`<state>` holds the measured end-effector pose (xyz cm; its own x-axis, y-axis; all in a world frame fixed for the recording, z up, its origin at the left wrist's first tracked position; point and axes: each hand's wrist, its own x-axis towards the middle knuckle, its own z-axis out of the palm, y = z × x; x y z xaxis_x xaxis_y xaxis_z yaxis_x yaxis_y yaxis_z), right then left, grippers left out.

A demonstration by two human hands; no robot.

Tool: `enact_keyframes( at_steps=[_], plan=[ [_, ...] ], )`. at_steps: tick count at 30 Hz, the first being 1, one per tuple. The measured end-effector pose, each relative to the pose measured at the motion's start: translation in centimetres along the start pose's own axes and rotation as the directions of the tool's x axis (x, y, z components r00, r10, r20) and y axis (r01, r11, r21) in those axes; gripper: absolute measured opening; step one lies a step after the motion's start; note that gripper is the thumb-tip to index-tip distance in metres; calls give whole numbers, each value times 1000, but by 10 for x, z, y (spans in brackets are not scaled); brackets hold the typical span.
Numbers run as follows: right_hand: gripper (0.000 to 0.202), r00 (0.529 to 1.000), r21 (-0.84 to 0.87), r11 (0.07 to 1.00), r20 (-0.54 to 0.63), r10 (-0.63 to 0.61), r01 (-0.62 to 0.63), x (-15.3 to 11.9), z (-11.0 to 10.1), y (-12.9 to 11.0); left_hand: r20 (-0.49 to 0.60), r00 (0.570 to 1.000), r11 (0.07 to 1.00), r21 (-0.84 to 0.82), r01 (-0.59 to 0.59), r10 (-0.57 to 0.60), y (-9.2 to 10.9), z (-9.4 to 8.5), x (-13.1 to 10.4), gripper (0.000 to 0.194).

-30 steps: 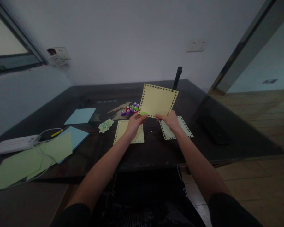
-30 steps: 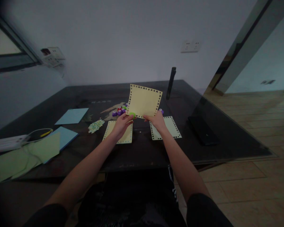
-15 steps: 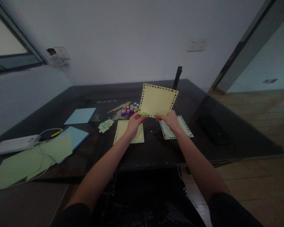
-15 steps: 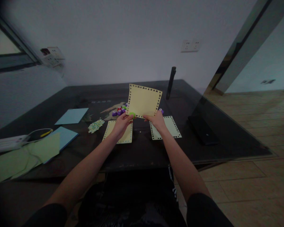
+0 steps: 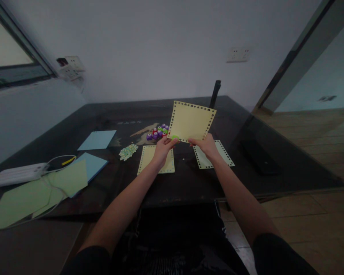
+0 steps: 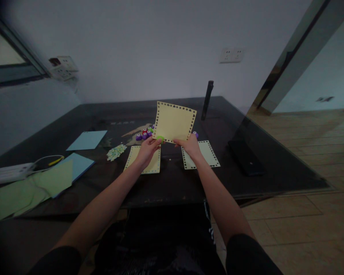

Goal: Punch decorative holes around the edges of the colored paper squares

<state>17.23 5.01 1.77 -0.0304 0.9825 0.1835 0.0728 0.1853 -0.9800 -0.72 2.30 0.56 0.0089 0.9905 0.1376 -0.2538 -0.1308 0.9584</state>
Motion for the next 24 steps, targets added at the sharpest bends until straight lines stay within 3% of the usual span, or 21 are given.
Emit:
enact_keyframes(
  at_steps=[24],
  plan=[
    [34, 1000, -23, 1000, 21, 13, -13, -1, -1, -2, -34, 999, 999, 42, -22, 23, 3, 1, -1, 35]
  ],
)
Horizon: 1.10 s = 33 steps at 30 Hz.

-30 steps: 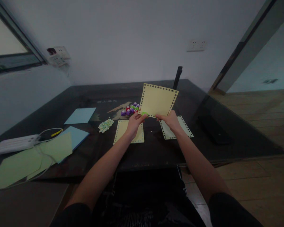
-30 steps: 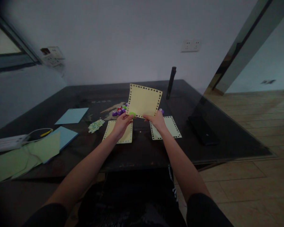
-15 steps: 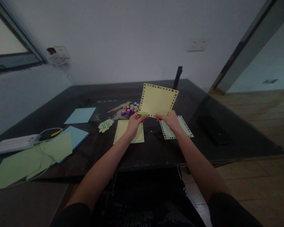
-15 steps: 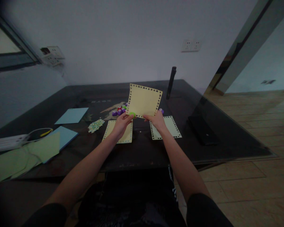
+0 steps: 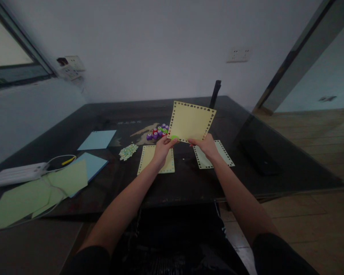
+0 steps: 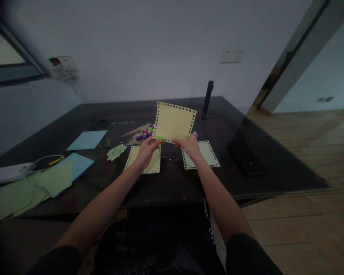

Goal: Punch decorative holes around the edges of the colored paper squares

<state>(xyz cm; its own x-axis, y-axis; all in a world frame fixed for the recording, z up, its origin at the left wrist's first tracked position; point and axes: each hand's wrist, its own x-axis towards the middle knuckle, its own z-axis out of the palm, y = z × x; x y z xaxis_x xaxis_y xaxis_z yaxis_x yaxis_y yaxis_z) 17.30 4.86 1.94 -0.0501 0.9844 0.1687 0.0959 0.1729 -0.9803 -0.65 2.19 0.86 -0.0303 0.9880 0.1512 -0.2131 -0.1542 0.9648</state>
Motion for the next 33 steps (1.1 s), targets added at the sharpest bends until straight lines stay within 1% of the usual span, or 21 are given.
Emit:
enact_keyframes(
  at_steps=[3, 9, 15, 22, 25, 28, 33],
  plan=[
    [32, 1000, -3, 1000, -21, -5, 5, 0, 1, 0, 8, 1000, 1000, -2, -2, 2, -1, 0, 0, 35],
    [36, 1000, 10, 1000, -15, 6, -5, -1, 2, 0, 6, 1000, 1000, -14, 11, -11, -1, 0, 0, 34],
    [35, 1000, 31, 999, -4, 10, -10, 1, 1, 2, -6, 999, 999, -9, 34, -34, 1, 2, -1, 33],
    [36, 1000, 28, 1000, -11, -1, 1, 0, 0, 0, -5, 1000, 1000, -7, 20, -20, 1, 1, 0, 32],
    [33, 1000, 2, 1000, -9, -2, 2, 0, 0, 0, 1, 1000, 1000, -11, 6, -6, -1, 0, 0, 32],
    [35, 1000, -23, 1000, -9, 3, -3, 0, 0, 2, -1, 1000, 1000, -12, 11, -11, -1, 0, 0, 32],
    [38, 1000, 4, 1000, -2, -3, 3, 2, 0, 3, 0, 1000, 1000, -11, 22, -22, 1, 1, 0, 34]
  ],
)
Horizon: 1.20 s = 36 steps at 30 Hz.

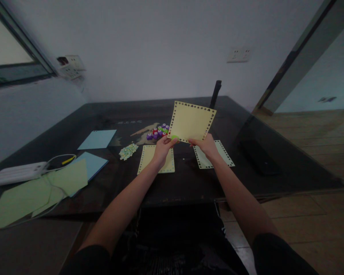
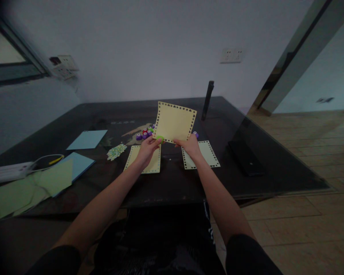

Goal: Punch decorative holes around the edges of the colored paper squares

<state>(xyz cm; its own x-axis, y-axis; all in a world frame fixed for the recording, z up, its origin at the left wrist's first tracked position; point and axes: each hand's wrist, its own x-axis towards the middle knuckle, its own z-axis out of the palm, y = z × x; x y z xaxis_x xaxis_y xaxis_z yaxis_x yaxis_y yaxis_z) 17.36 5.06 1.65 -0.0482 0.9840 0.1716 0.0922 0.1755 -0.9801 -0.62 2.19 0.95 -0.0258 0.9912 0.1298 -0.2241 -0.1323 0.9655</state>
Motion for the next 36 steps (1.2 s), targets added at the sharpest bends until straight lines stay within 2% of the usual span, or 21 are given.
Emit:
enact_keyframes(
  at_steps=[36],
  plan=[
    [33, 1000, -31, 999, 7, -8, 8, -1, 0, -3, 9, 1000, 1000, 11, -13, 13, 0, -1, 1, 34]
  ],
)
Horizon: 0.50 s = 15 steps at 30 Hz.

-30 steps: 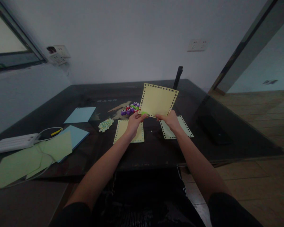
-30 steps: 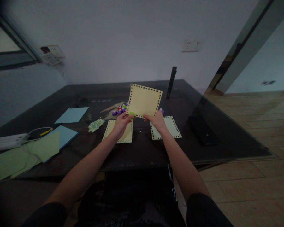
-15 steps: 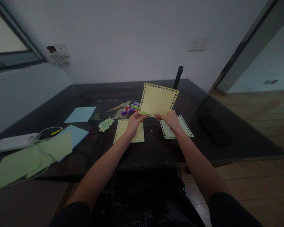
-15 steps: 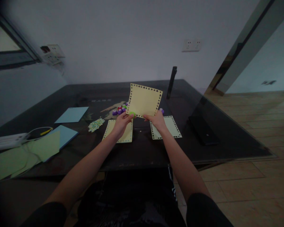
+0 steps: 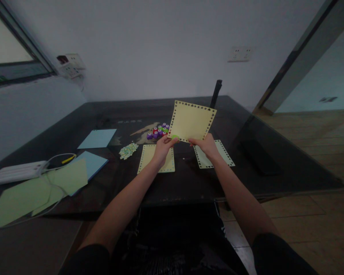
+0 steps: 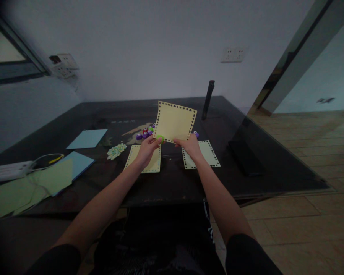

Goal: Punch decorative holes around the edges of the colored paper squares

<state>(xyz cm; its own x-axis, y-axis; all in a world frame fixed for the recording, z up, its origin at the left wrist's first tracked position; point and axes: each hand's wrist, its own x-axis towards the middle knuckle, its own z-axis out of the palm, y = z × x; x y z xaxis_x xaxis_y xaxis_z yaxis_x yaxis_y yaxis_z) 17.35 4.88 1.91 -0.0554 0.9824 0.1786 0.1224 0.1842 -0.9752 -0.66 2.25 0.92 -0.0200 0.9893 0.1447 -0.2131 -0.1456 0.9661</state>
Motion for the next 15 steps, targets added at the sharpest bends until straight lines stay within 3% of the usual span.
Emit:
enact_keyframes(
  at_steps=[15],
  plan=[
    [35, 1000, 40, 999, -5, 0, 0, 0, 1, 1, -10, 1000, 1000, -9, 1, -1, -1, 0, 0, 33]
  ],
)
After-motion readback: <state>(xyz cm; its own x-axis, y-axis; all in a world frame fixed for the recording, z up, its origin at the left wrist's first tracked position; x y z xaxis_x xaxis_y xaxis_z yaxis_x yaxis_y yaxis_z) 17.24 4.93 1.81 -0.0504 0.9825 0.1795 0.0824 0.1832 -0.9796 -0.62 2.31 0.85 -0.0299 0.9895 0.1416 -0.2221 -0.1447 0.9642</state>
